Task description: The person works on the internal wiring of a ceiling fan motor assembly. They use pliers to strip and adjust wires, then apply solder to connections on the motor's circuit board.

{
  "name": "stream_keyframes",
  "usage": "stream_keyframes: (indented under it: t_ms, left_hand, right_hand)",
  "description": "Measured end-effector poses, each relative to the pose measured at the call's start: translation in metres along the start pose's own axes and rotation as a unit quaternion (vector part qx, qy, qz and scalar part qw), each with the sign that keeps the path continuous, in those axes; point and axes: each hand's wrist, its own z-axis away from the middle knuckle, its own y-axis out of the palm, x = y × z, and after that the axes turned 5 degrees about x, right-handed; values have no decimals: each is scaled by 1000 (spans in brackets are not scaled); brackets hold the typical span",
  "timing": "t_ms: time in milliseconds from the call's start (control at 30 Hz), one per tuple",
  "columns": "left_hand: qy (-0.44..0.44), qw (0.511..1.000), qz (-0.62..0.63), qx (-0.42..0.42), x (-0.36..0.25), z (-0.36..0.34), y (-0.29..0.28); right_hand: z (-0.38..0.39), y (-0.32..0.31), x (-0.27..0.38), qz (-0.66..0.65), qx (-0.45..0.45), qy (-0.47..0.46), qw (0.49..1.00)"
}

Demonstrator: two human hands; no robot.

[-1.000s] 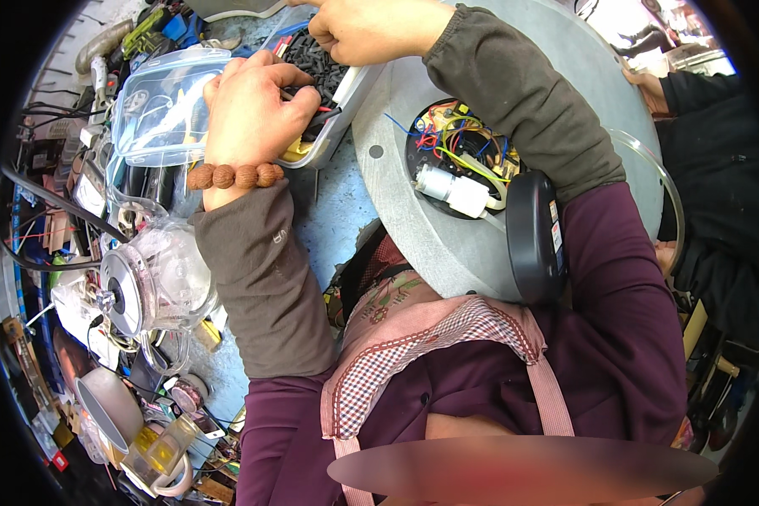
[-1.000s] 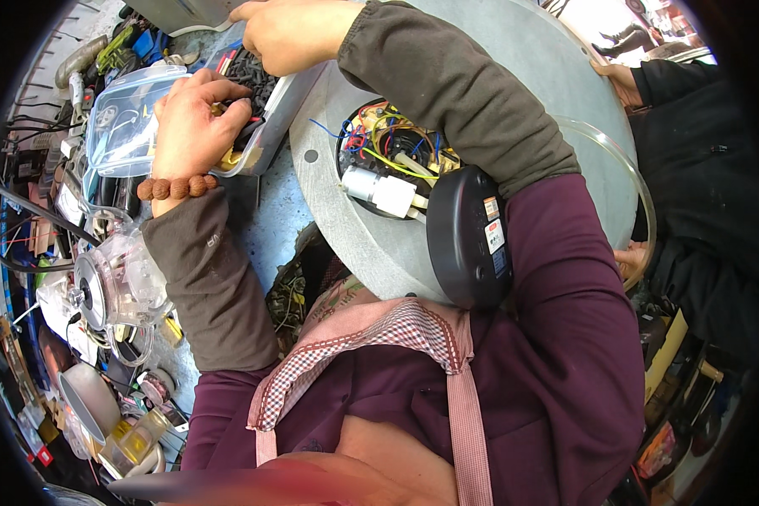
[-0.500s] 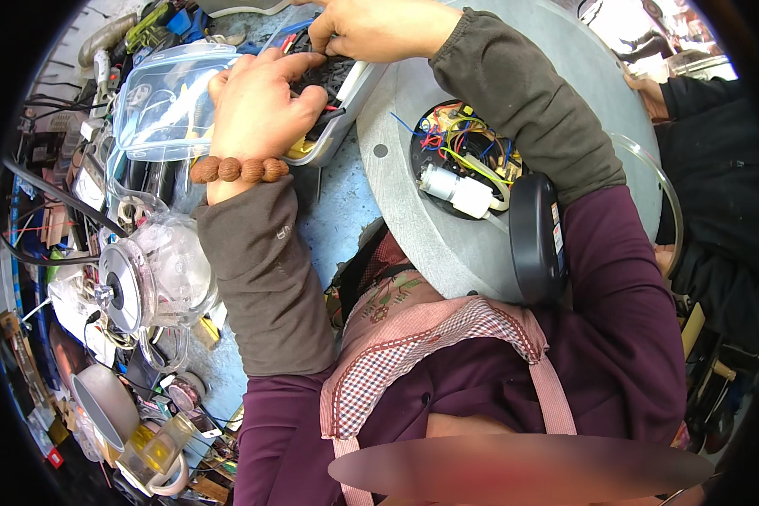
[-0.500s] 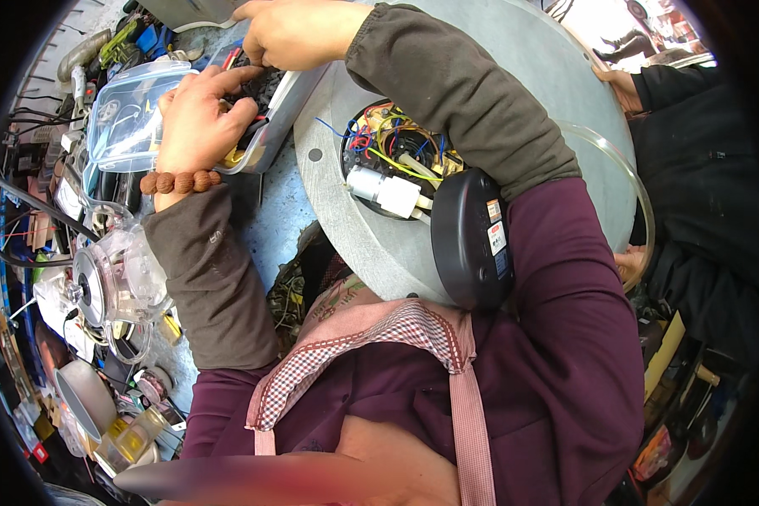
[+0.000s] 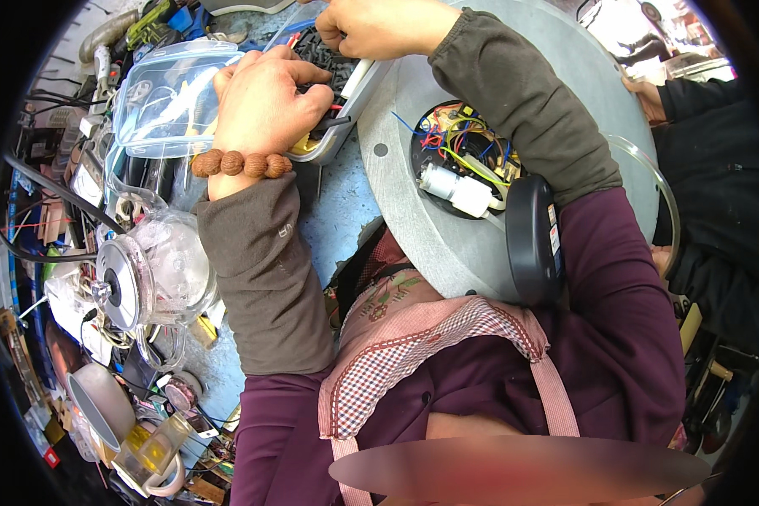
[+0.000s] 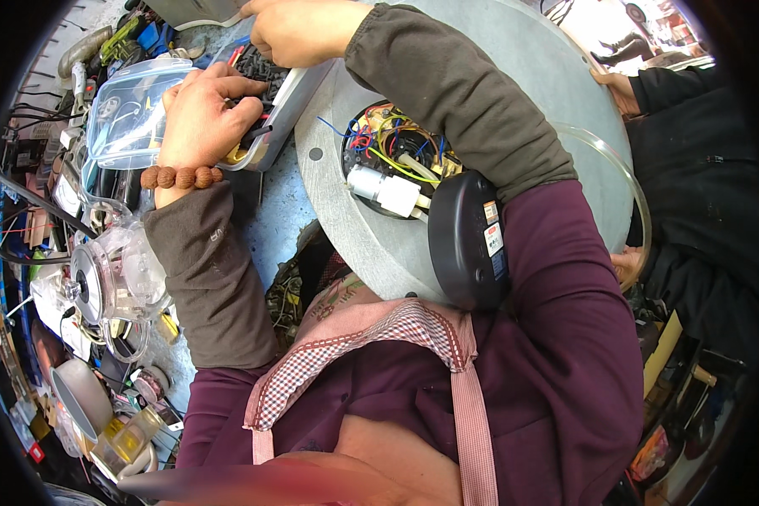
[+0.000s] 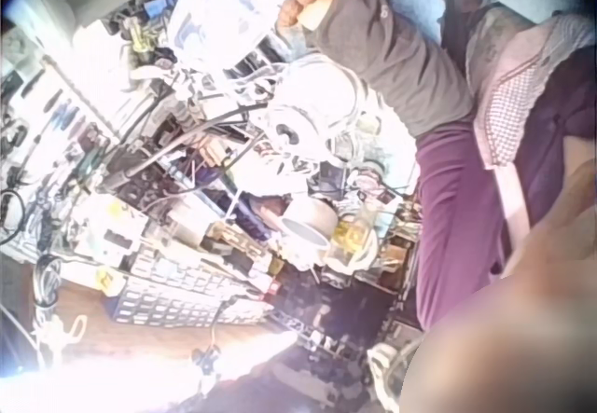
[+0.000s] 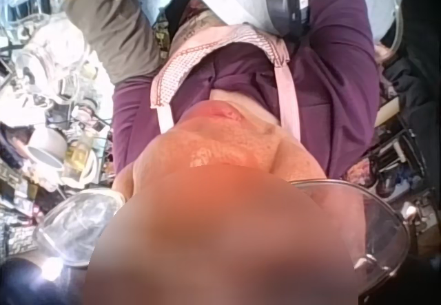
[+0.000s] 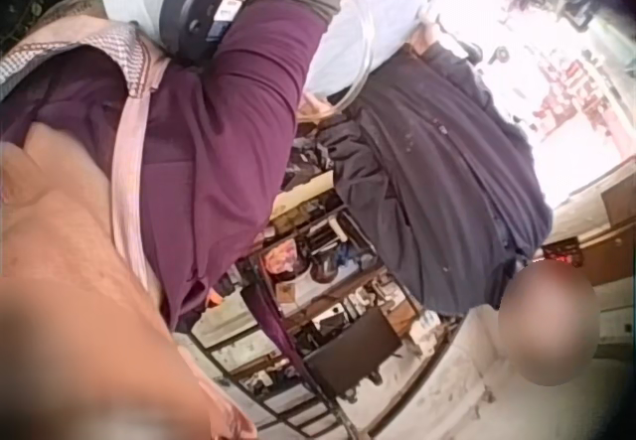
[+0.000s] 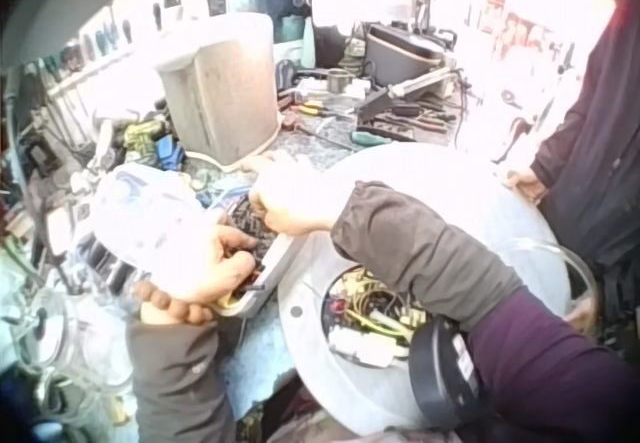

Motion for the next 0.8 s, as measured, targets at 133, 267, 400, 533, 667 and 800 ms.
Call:
stream_keyframes:
  t_ms: [133, 267, 400, 533, 667, 800]
  left_hand:
    - [4, 1000, 2, -4, 1, 0, 2]
    - [5, 1000, -5, -3, 1, 0, 2]
    - [10, 1000, -4, -6, 2, -1, 3]
    - [16, 1000, -6, -13, 1, 0, 3]
    - [9, 1000, 0, -3, 0, 0, 1]
    - [10, 1000, -1, -3, -1, -1, 1]
  right_hand:
    - [1, -5, 0, -9, 21, 2, 1000]
    - [4, -7, 4, -12, 20, 7, 1000]
    - [4, -8, 4, 8, 36, 2, 999]
    - [3, 1, -3, 32, 24, -1, 999]
    - [11, -13, 11, 34, 30, -6, 999]
    - [4, 3, -2, 61, 21, 5, 998]
